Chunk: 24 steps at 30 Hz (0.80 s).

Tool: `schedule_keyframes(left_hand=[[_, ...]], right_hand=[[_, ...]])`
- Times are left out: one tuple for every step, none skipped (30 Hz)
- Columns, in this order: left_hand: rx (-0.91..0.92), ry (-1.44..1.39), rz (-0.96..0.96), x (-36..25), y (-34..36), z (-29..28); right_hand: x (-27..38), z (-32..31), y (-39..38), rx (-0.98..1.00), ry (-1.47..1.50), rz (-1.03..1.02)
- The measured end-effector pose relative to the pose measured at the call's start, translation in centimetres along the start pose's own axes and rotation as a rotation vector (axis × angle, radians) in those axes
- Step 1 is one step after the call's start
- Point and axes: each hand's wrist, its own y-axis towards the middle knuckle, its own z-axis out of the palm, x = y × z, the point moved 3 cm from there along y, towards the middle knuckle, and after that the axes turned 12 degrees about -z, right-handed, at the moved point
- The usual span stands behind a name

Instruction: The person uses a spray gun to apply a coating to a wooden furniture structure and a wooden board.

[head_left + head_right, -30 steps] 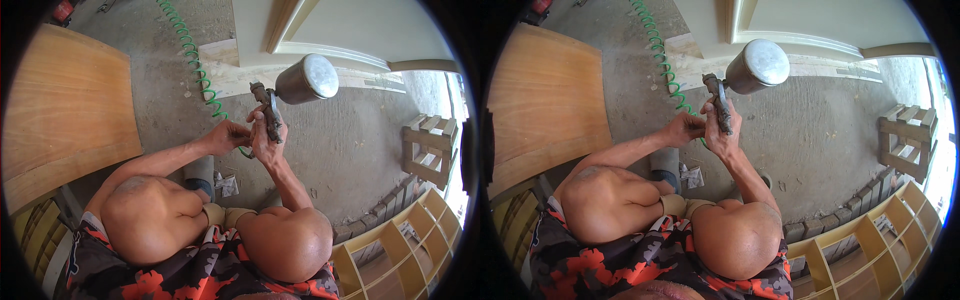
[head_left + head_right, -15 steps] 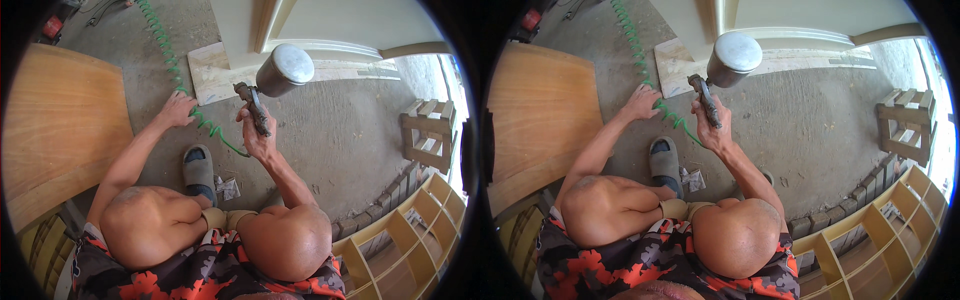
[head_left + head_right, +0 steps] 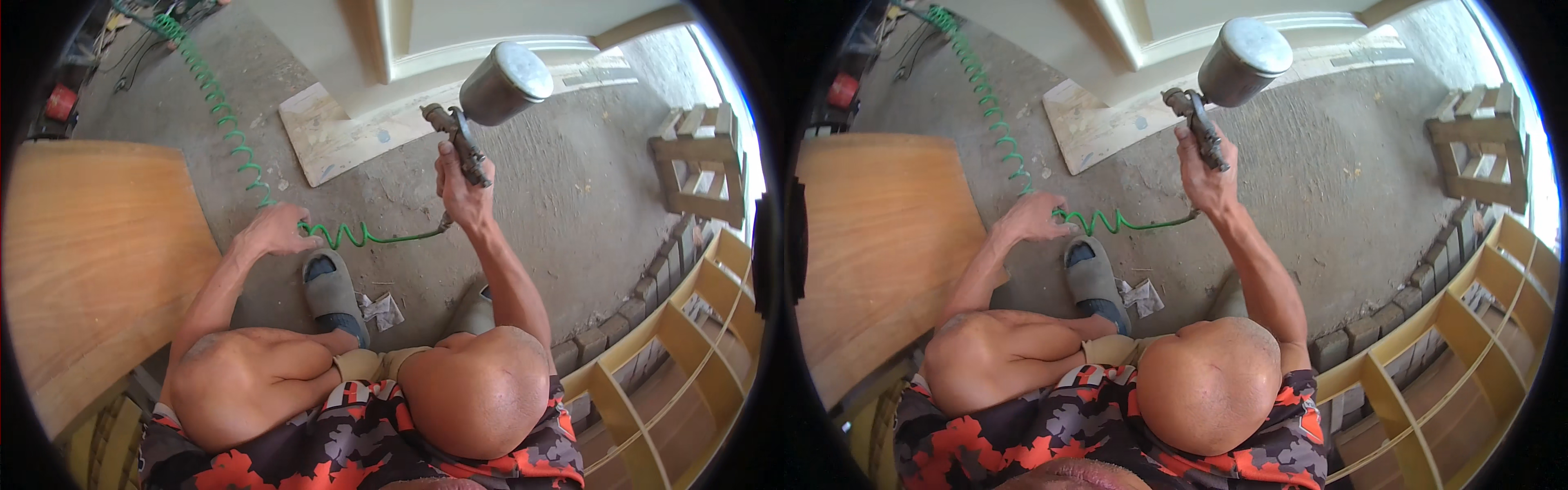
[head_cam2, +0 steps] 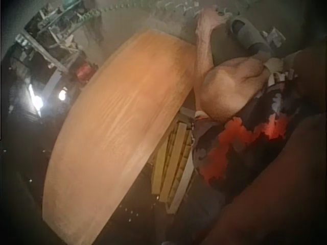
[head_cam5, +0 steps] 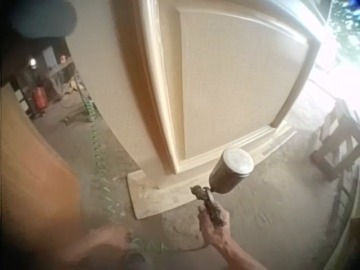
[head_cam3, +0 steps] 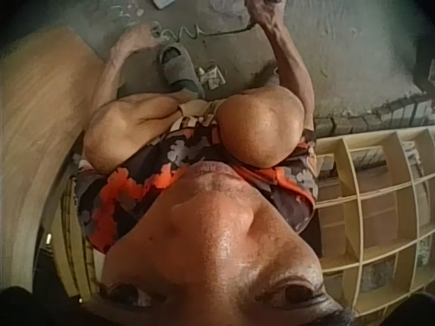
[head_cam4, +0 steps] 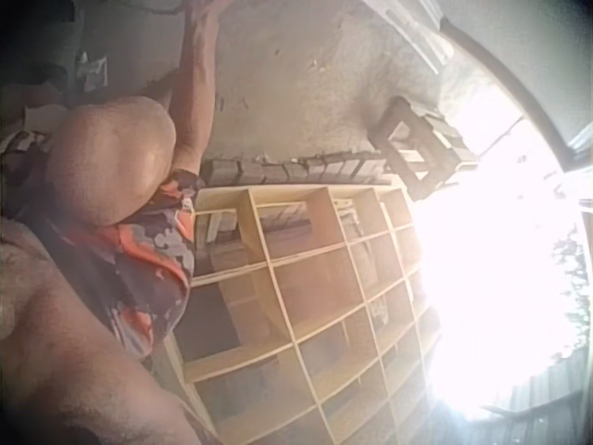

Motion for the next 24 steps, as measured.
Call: schedule_keyframes(left_hand=[[0.0, 0.024, 0.021, -0.7, -0.1, -0.4], [0.052, 0.02, 0.023, -1.3, 0.0, -0.7], [0.104, 0.018, 0.027, -1.7, 0.0, -0.8], [0.107, 0.038, 0.051, -2.1, -0.1, -0.8], [0.057, 0.041, 0.147, -2.9, -0.2, -0.7], [0.029, 0.075, 0.214, -3.3, 0.1, -1.1], [0.019, 0.07, 0.271, -3.6, 0.3, -1.4], [0.085, 0.038, 0.242, -3.8, 0.1, -0.8], [0.142, 0.011, 0.213, -4.1, 0.2, -0.5], [0.145, 0.035, 0.242, -4.8, 0.5, -0.7], [0.145, 0.022, 0.287, -5.3, 0.4, -0.6], [0.153, 0.013, 0.318, -5.5, 0.1, -0.3], [0.146, 0.023, 0.333, -5.9, 0.1, -0.2], [0.133, -0.008, 0.406, -6.5, 0.2, -0.4], [0.133, -0.01, 0.446, -7.0, 0.3, -0.2], [0.117, -0.038, 0.479, -7.5, 0.3, -0.2], [0.119, -0.026, 0.512, -8.0, 0.0, -0.1], [0.11, -0.029, 0.558, -8.4, -0.4, -0.1], [0.014, 0.053, 0.608, -9.1, -1.1, -0.1], [0.025, 0.066, 0.584, -9.6, -1.6, -0.2], [0.069, 0.056, 0.579, -10.5, -1.8, -0.3], [0.133, 0.064, 0.543, -11.4, -1.5, -0.6], [0.273, 0.073, 0.367, -11.8, -1.6, -0.6], [0.268, 0.089, 0.359, -12.8, -1.7, -0.9]], right_hand=[[0.1, -0.7, 0.4, -0.025, -0.006, -0.002], [0.2, -1.5, 0.8, -0.055, -0.013, -0.001], [0.4, -2.3, 1.1, -0.071, -0.006, 0.005], [0.6, -2.9, 1.4, -0.09, -0.006, 0.033], [0.8, -3.6, 1.6, -0.114, 0.021, 0.045], [1.1, -4.3, 2.2, -0.149, 0.011, 0.042], [1.3, -4.8, 2.7, -0.114, 0.002, 0.025], [1.5, -5.5, 2.6, -0.073, -0.008, 0.024], [1.5, -6.0, 3.0, -0.119, 0.02, 0.036], [1.3, -6.8, 3.8, -0.165, -0.008, 0.058], [1.3, -7.3, 4.5, -0.159, -0.049, -0.003], [1.0, -7.8, 4.8, -0.153, -0.091, -0.023], [0.8, -8.6, 5.3, -0.158, -0.088, -0.072], [0.4, -9.6, 5.8, -0.18, -0.085, -0.085], [0.0, -10.5, 6.2, -0.163, -0.1, -0.097], [-0.6, -11.6, 6.7, -0.148, -0.125, -0.063], [-0.9, -12.7, 7.1, -0.148, -0.108, -0.116], [-1.5, -13.8, 7.5, -0.144, -0.105, -0.099], [-1.9, -14.8, 7.9, -0.139, -0.097, -0.081], [-2.3, -15.7, 8.2, -0.147, -0.079, -0.086], [-2.7, -16.7, 8.7, -0.155, -0.061, -0.091], [-3.2, -17.7, 9.4, -0.162, -0.044, -0.096], [-3.6, -18.7, 10.0, -0.17, -0.028, -0.101], [-4.0, -19.7, 10.6, -0.166, -0.03, -0.12]])
